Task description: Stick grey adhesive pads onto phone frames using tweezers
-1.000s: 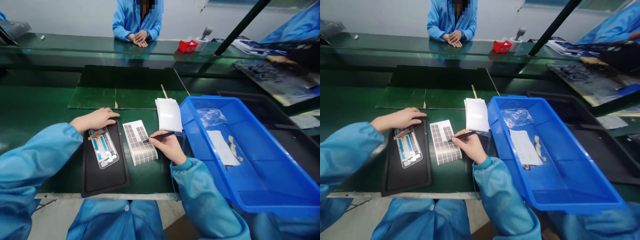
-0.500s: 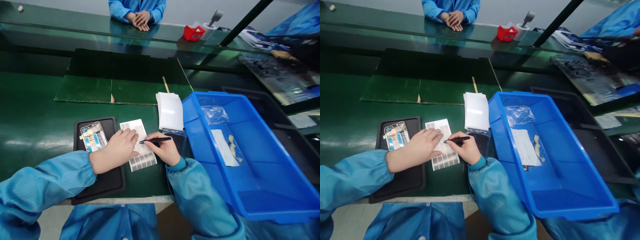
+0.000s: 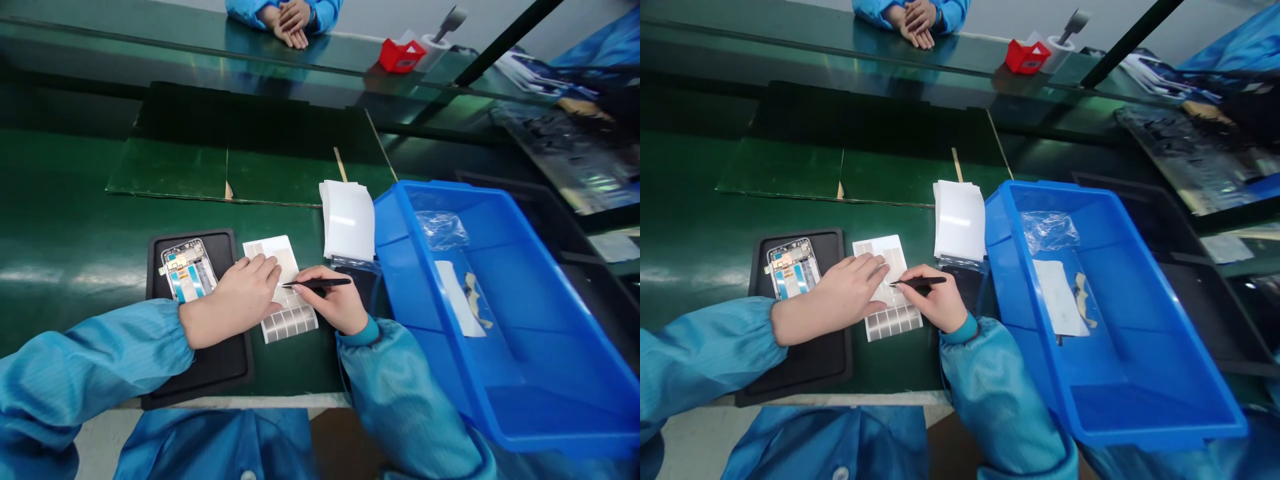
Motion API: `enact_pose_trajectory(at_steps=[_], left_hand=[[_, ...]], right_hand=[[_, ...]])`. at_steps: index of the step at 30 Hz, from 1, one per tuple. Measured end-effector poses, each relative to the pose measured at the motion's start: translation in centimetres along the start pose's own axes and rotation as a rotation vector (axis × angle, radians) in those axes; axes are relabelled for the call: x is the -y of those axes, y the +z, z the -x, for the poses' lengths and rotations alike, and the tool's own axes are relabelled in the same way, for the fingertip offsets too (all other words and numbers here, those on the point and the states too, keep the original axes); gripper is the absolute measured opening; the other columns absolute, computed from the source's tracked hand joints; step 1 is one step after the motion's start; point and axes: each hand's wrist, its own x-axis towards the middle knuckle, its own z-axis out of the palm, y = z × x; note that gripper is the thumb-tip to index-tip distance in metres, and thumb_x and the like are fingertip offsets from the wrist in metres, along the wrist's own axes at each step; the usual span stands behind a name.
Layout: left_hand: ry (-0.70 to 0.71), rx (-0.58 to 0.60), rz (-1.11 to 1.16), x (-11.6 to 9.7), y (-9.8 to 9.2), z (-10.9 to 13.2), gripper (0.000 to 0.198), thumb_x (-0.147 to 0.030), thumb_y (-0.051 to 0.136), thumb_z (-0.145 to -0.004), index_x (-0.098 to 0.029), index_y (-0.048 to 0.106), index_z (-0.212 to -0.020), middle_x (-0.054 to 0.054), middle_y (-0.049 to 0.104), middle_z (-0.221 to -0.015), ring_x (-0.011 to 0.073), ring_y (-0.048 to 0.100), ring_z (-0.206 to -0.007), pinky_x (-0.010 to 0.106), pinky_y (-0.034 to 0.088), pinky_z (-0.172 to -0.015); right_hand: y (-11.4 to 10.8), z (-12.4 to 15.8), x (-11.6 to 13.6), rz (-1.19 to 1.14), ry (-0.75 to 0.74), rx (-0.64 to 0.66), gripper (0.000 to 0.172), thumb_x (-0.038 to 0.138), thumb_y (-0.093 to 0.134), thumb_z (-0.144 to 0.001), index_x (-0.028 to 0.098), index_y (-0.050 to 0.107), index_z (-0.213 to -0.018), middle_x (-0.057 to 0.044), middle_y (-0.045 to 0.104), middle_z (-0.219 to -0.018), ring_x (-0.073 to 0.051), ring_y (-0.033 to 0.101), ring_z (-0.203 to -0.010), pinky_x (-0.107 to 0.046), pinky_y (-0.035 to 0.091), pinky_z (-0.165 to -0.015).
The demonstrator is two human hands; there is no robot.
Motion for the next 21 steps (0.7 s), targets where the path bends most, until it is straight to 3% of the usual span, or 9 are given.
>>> enact_pose_trajectory(at_steps=[21], left_hand=[[0.012, -0.010, 0.005, 0.10, 0.21, 0.04, 0.063, -0.049, 0.064, -0.090, -0.004, 0.054, -0.132, 0.020, 0.058, -0.129, 0.0338, 0.055, -0.117, 0.042, 0.043, -0.095]], right_hand=[[0.06, -0.01, -0.12, 0.011, -0.035, -0.020, 0.009, 0.027, 0.076, -0.083, 0.022, 0.070, -0.087, -0.005, 0.075, -0.084, -0.021, 0.073, -0.078, -0.033, 0.061, -0.073]])
